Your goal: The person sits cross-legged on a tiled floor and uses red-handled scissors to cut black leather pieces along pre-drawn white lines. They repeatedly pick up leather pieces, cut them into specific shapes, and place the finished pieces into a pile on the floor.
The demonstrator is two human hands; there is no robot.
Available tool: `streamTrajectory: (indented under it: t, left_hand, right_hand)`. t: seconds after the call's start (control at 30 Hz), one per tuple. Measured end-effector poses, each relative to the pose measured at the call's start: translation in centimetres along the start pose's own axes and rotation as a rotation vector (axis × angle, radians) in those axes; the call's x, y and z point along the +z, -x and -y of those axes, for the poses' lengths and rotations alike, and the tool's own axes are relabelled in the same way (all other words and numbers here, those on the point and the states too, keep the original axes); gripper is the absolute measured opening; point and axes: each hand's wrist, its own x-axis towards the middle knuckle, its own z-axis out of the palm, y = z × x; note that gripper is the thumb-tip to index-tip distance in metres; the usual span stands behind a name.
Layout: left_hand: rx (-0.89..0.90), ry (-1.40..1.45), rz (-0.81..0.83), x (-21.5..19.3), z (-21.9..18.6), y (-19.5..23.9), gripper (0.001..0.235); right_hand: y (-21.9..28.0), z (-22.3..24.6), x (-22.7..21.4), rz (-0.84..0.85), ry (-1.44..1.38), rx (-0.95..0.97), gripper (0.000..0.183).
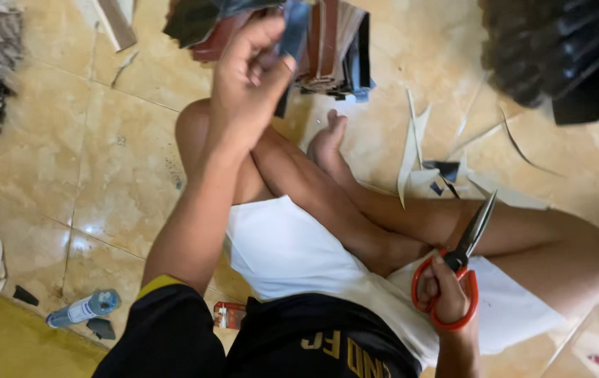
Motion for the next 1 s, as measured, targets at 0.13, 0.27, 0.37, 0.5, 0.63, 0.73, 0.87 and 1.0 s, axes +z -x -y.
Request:
streamTrajectory:
  t: [0.13,0.27,0.37,0.5,0.63,0.73,0.87,1.0]
  left_hand:
    - [0.051,-0.173,-0.155,-8.0,0.0,-6.0,0.011]
    - [0.059,-0.054,-0.039,-6.7,2.8,-7.8,0.013]
    - [-0.001,-0.021,-0.047,-2.1,7.1,-8.2,0.030]
    - [0.025,-0.824,0.001,0.0,11.2,-7.8,0.043]
    - [-0.212,-0.985,0.110,0.0,11.2,-7.2,0.044]
    - [0.060,-1.014,0.120,0.1,9.3,-6.7,0.031]
    - [0.055,-0.712,0.309,5.3,5.8,-7.2,0.030]
    - [0.269,-0.600,0.420,13.6,4.1,-9.5,0.033]
  right_hand:
    - [-0.8,1.2,1.8,-0.035,-0.004,-0.033,0.031]
    - [-0.3,2.3,4.0,-0.068,0.122,-0.071,0.032]
    - [0.0,3.3,5.5,-0.138,0.295,-0.057,0.035]
    - [0.7,3.9,6.3,-0.140,0.407,-0.109,0.039]
    - [0.7,4.1,6.0,-0.157,0.276,-0.047,0.033]
    - [0.9,3.7,4.6,-0.136,0.248,-0.065,0.034]
    - [1.3,3.9,1.1,-0.097,0.160,-0.188,0.041]
    - [1.6,3.5,-3.9,-0.306,0.097,-0.294,0.036]
